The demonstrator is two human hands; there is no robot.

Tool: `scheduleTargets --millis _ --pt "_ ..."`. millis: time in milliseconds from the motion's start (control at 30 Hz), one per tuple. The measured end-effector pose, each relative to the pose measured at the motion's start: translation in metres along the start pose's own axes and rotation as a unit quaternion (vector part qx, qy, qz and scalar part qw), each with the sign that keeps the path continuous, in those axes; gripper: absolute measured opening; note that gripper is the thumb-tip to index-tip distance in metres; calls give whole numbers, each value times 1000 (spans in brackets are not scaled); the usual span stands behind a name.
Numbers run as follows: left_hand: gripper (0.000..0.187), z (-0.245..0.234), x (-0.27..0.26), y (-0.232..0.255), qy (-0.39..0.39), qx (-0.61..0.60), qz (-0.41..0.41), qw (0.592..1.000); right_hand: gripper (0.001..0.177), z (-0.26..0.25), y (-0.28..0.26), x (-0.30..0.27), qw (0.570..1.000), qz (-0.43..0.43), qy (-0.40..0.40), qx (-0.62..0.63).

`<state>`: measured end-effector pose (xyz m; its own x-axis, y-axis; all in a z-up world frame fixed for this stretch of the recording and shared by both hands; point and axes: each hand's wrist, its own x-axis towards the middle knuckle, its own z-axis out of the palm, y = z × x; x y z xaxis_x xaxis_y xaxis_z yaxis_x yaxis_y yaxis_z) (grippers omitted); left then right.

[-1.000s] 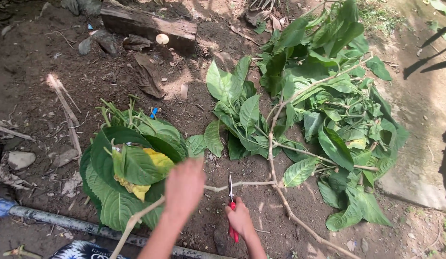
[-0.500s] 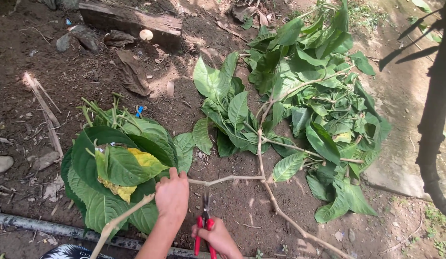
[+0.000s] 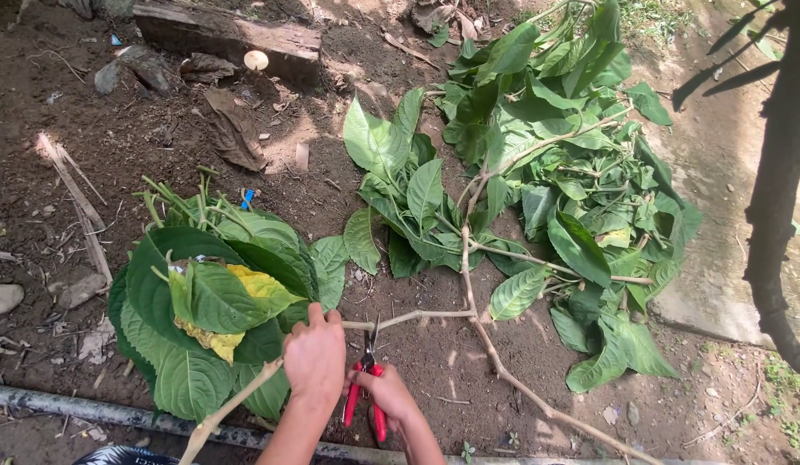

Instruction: The recorder is stripping leaves from stems using pruning shears in an outdoor garden environment.

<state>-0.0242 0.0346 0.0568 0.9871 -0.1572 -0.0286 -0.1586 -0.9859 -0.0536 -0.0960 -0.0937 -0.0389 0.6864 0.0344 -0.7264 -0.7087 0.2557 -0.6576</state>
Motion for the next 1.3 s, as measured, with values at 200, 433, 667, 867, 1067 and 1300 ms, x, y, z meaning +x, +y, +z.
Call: scheduleTargets --millis 200,433,667,867,1067,1300 --pt "15 -12 -4 6 -15 34 -3 999 19 -38 42 16 989 -39 -25 -141" --pt "26 34 0 38 -63 56 88 993 29 -68 39 -18 950 -1 86 -301" --pt "26 -9 6 21 -4 92 67 993 22 -40 37 -20 990 21 -66 -126" --pt "19 3 -2 13 -37 27 52 998 26 -12 35 15 999 -28 -22 -36" --pt "16 9 -7 6 -24 -3 69 997 30 5 9 -10 989 -32 24 -143" --pt "19 31 3 -2 -67 -46 101 992 39 11 -4 -26 959 -57 108 -257"
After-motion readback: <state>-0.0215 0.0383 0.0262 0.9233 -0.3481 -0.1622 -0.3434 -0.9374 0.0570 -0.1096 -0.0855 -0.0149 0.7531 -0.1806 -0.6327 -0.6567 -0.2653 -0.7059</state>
